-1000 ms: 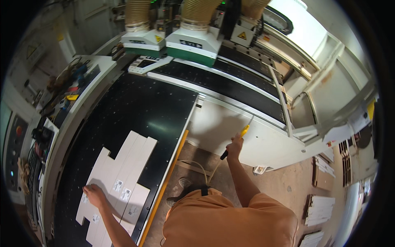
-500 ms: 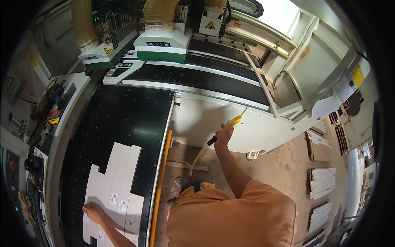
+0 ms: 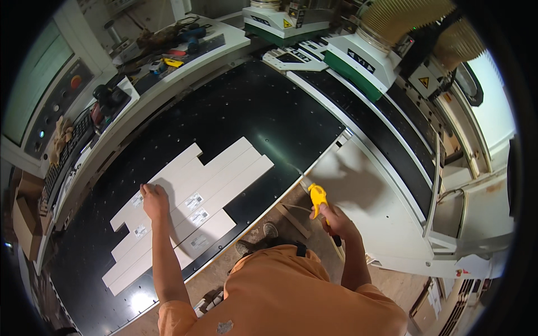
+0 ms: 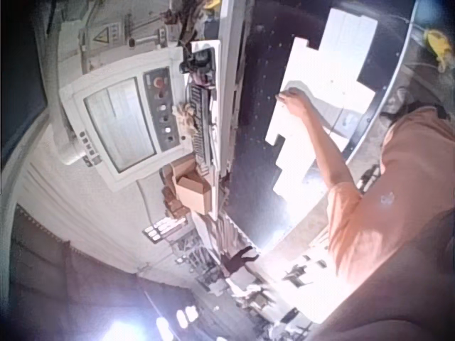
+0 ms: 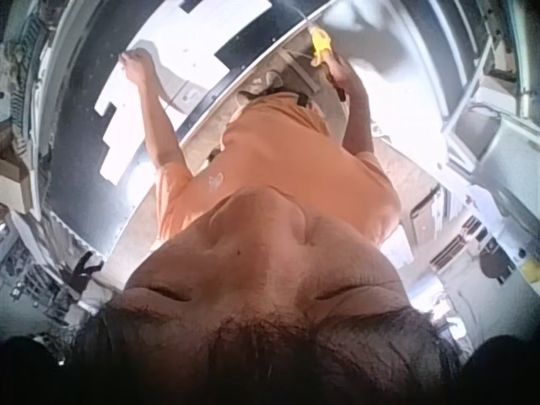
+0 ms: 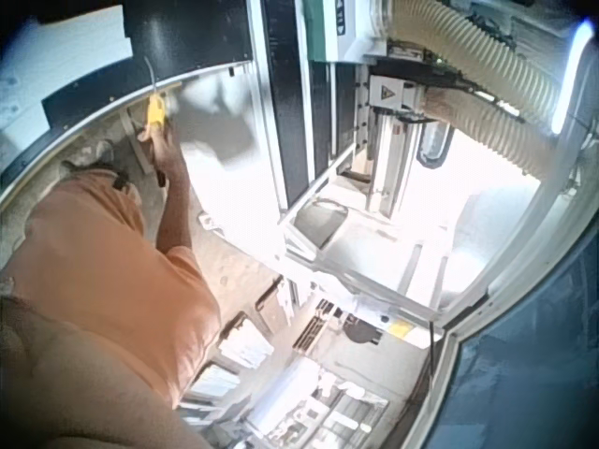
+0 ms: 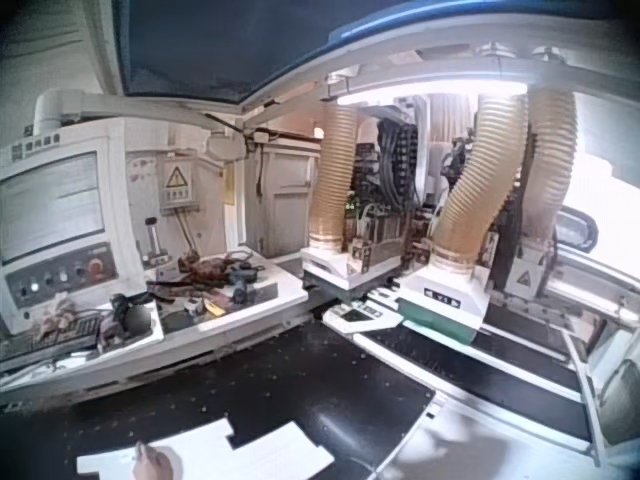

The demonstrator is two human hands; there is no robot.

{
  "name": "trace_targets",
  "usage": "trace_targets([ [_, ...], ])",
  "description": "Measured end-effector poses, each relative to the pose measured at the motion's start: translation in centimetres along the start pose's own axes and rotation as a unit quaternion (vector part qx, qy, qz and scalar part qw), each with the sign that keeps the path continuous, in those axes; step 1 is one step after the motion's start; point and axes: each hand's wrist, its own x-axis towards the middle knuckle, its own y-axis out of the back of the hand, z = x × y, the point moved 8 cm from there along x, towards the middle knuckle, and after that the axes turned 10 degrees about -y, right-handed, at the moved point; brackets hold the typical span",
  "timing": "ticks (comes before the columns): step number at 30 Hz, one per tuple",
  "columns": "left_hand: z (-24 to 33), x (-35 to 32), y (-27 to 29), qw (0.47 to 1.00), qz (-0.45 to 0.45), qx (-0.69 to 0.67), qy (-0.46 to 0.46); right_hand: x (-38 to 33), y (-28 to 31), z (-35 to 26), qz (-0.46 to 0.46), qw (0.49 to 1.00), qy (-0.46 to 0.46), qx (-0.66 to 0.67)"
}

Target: The person repeatedly picks up white wooden panels from a stack, scans their barcodes with a handheld scanner, and places them on a worktable. The person also uses a yellow tool to scrape or clean the table surface between scans. The task continues in a repetitive cycle throughout the clip.

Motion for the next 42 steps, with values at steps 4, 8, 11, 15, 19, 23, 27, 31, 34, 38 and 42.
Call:
trace_targets([
  [4, 0.0, 0.0, 0.1, 1.000, -0.007, -0.014, 0.025, -1.1, -3.7, -2.9, -0.081, 0.992, 0.071, -0.059],
  [8, -0.3, -0.1, 0.5, 0.998, -0.013, -0.029, 0.054, -1.4, -6.9, -5.1, -0.125, 0.982, 0.117, -0.082],
  [11, 0.0, -0.1, 0.6, 0.997, -0.018, -0.045, 0.054, -2.0, -8.8, -5.5, -0.166, 0.978, 0.084, -0.097],
  [15, 0.0, -0.1, 0.9, 0.995, -0.008, -0.078, 0.059, -2.7, -11.4, -5.6, -0.243, 0.950, 0.053, -0.188],
  [19, -0.2, -0.2, 0.8, 0.995, -0.015, -0.080, 0.060, -3.5, -13.5, -6.1, -0.328, 0.915, 0.060, -0.228],
  [23, -0.4, -0.2, 0.6, 0.994, -0.016, -0.088, 0.062, -3.8, -14.5, -6.4, -0.354, 0.897, 0.040, -0.260],
  [27, -0.4, -0.2, 0.7, 0.994, -0.019, -0.090, 0.064, -4.2, -15.8, -7.7, -0.364, 0.890, 0.103, -0.253],
  [31, -0.5, -0.2, 0.4, 0.992, -0.025, -0.102, 0.067, -4.0, -16.6, -7.2, -0.386, 0.880, 0.080, -0.266],
  [34, -0.8, -0.3, 0.2, 0.992, -0.024, -0.097, 0.072, -4.0, -16.6, -7.1, -0.407, 0.890, 0.077, -0.192],
  [38, -1.1, -0.2, -0.3, 0.994, -0.024, -0.083, 0.066, 0.2, -14.7, -5.5, -0.279, 0.946, 0.052, -0.160],
  [42, -0.7, 0.0, -0.2, 0.997, -0.007, -0.062, 0.044, 7.3, -9.8, -3.9, 0.062, 0.981, 0.115, -0.141],
])
